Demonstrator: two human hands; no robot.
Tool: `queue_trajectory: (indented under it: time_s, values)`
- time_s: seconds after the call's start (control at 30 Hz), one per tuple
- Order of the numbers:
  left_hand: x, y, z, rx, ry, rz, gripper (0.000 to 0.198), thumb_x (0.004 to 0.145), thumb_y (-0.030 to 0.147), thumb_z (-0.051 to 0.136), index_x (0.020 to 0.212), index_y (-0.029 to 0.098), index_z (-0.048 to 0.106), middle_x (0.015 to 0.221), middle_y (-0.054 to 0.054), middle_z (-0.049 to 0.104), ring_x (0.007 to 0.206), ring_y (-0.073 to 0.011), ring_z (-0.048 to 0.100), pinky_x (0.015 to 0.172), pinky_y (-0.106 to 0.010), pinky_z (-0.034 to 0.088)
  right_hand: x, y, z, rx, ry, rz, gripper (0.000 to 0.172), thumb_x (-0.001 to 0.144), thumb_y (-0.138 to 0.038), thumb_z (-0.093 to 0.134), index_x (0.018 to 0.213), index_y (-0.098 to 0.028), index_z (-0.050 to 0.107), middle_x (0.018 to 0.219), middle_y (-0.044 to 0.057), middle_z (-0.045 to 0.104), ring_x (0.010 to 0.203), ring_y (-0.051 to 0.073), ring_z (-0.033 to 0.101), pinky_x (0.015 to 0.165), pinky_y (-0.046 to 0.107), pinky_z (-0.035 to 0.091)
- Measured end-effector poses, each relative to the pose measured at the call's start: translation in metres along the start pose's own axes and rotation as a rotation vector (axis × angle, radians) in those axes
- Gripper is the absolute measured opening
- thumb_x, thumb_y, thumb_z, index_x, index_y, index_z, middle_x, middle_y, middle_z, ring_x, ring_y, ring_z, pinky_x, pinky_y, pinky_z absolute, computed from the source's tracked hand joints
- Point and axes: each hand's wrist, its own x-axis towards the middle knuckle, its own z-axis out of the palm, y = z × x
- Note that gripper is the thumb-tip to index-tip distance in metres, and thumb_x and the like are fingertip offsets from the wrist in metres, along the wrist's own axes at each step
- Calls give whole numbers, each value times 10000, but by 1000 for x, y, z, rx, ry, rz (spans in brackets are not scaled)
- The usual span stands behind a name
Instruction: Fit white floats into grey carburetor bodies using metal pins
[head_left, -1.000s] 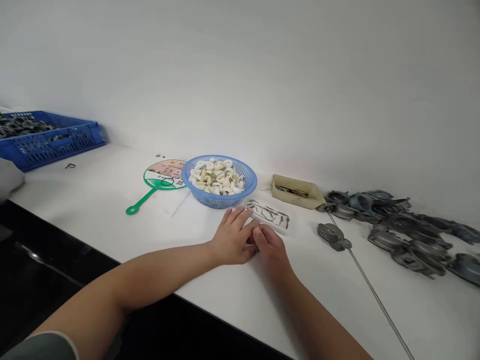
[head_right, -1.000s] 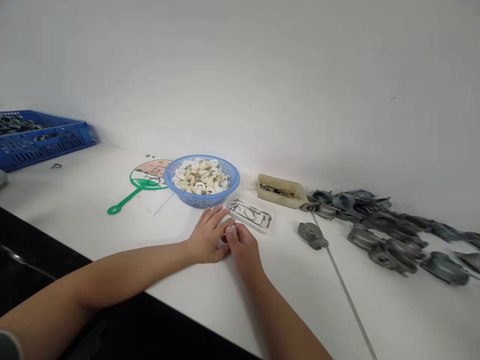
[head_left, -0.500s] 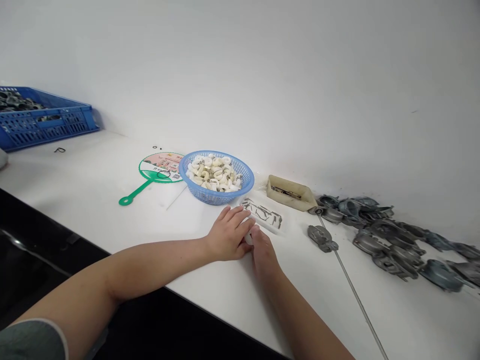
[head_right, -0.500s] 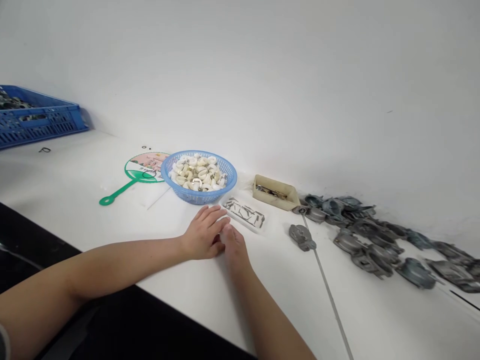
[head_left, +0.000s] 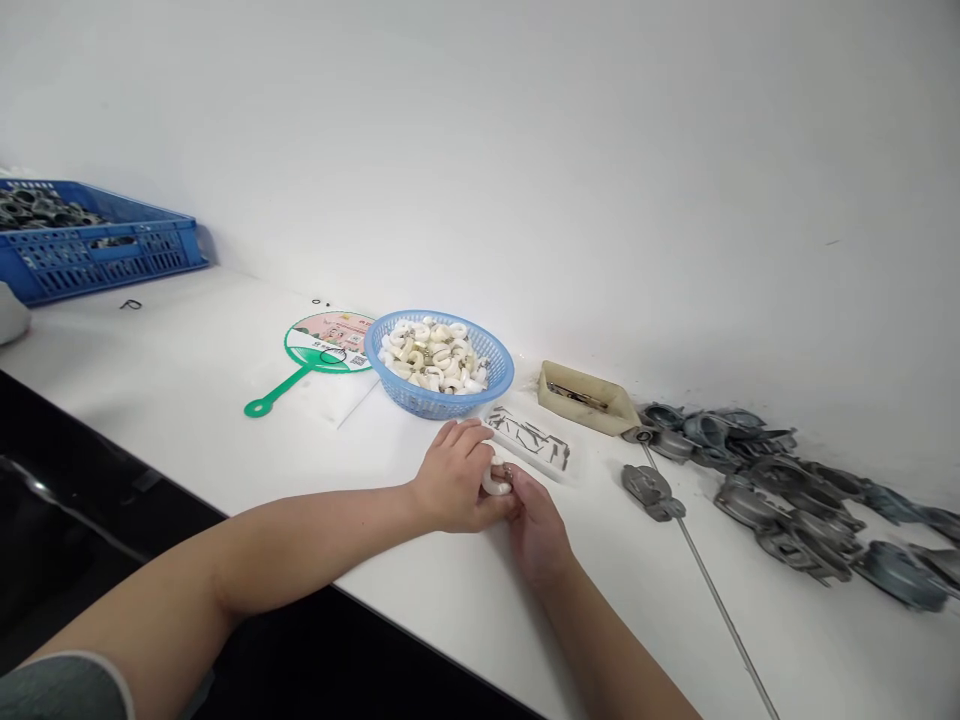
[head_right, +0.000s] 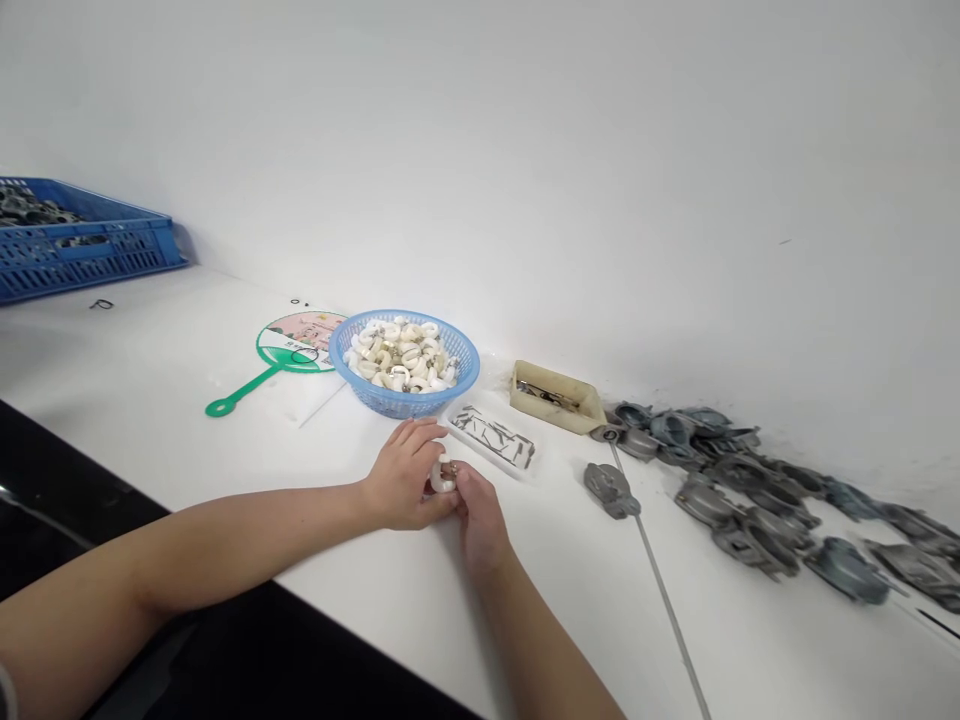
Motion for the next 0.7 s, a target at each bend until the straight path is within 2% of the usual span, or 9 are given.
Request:
queue_trajectory:
  time_s: [0.17,0.23,0.37,0.53,0.7]
  values:
    - [-1,-4,2,33,-3,-18,215,588,344,581,708,180,508,969,-124,585,1000,-293,510,901,-465,402,1,3,-7,-99,122,-17,215,672,-367,679,749,-171,636,745,11,601,648,132,511,599,241,401]
    - [-2,-5,2,40,-15,-18,221,586,352,578,710,184,510,953,-118,582,988,-288,509,896,-466,403,1,2,-9,-156,162,-44,181,665,-331,674,747,-173,641,763,15,608,666,131,502,601,236,387]
    - [-2,-5,1,39,-29,-25,235,612,390,576,711,186,517,935,-112,583,986,-287,508,892,-466,405,-1,-2,-8,-202,162,-70,198,638,-283,667,812,-189,648,790,38,639,768,184,537,670,279,411]
    - [-1,-5,-1,20,-33,-36,280,656,440,575,751,178,539,969,-119,590,996,-295,506,889,-480,408,-2,-3,-9,-199,142,-115,192,627,-268,660,805,-195,661,802,45,639,797,208,544,709,324,424]
    - [0,-6,-4,-89,-49,-56,402,732,537,543,876,163,569,996,-117,589,1004,-276,507,906,-457,411,-2,-3,-8,-49,129,-77,314,638,-287,673,941,-210,644,875,44,628,835,201,546,701,306,432]
